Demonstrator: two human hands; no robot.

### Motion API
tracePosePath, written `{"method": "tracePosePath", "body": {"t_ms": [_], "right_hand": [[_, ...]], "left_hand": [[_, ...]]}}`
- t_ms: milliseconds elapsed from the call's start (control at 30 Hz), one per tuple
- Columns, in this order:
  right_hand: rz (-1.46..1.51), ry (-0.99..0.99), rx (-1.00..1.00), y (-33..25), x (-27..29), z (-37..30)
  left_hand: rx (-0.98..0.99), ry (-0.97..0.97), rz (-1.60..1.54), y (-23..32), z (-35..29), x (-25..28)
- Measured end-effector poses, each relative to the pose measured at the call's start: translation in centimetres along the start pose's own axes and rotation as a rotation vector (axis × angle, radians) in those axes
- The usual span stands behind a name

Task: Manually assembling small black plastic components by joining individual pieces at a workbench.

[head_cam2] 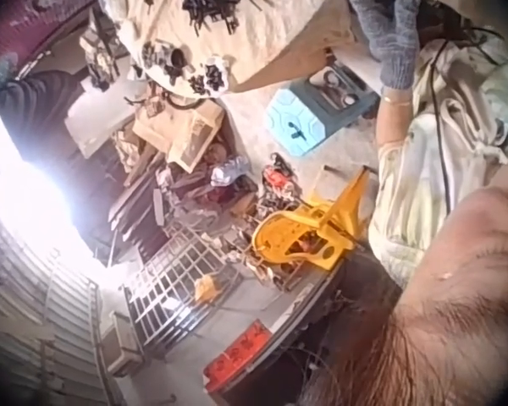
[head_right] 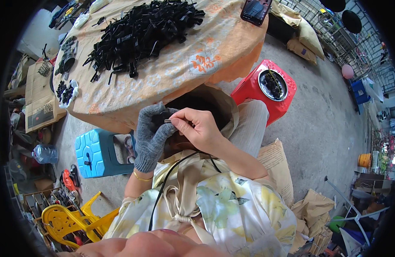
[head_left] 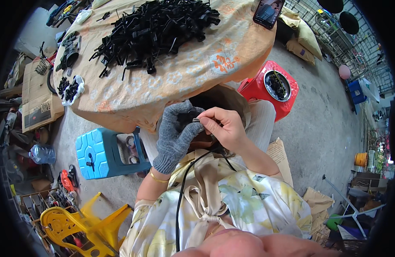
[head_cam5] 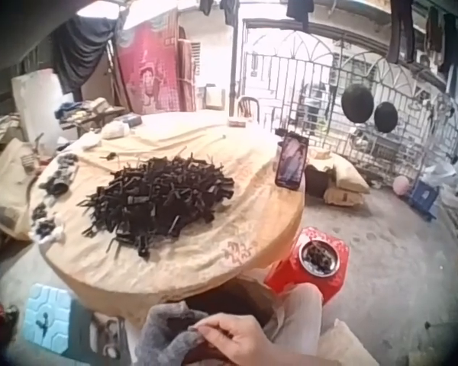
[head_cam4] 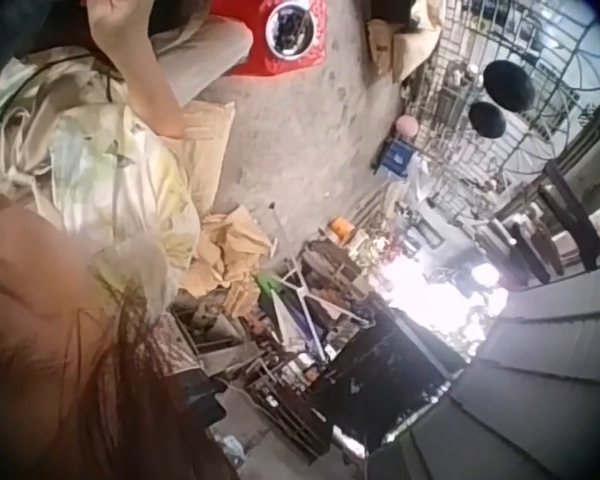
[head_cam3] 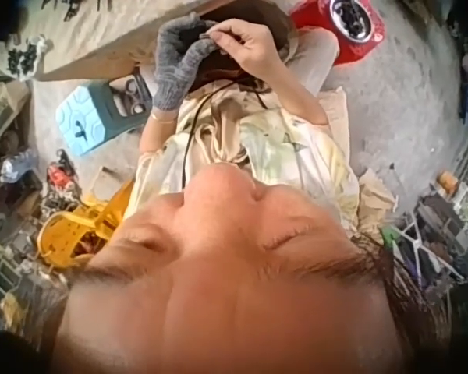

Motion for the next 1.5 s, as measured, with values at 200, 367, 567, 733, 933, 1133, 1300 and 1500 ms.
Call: {"method": "tracePosePath", "body": {"t_ms": [200,367,567,733,933,1133,1300,1500], "right_hand": [[-0.073,-0.017,0.006,0.0,0.0,0.1],[-0.084,-0.012,0.004,-0.1,-0.1,0.0],[-0.073,-0.016,-0.056,0.1,-0.1,0.0],[0.111,-0.018,-0.237,2.0,0.2,-0.3],[0.100,-0.033,-0.164,2.3,0.4,-1.2],[-0.211,0.001,0.379,0.5,1.3,-1.3],[-0.166,-0.089,0.532,-0.3,1.0,-1.9],[-0.012,-0.029,-0.016,-0.7,0.4,-2.7]], "left_hand": [[-0.143,0.007,0.151,-0.5,-0.1,0.3],[-0.212,-0.009,0.188,0.2,-0.3,0.1],[-0.292,0.011,0.369,-0.4,-0.2,0.8],[-0.481,0.000,0.753,0.3,-0.5,0.9],[-0.230,-0.059,0.295,-1.4,-1.5,0.3],[0.172,-0.115,-0.744,0.1,-0.5,0.3],[0.269,-0.236,-0.686,-1.0,-1.2,0.6],[-0.012,-0.256,0.108,1.0,-1.7,0.6]]}}
Point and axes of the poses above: each hand's wrist, its own z-axis towards the middle knuckle, its own x-axis out of the back of the hand, y = z × x, the point moved 1 cm from there along z, towards the middle knuckle, and after that the axes turned 11 degrees about z, right-handed, at the moved point
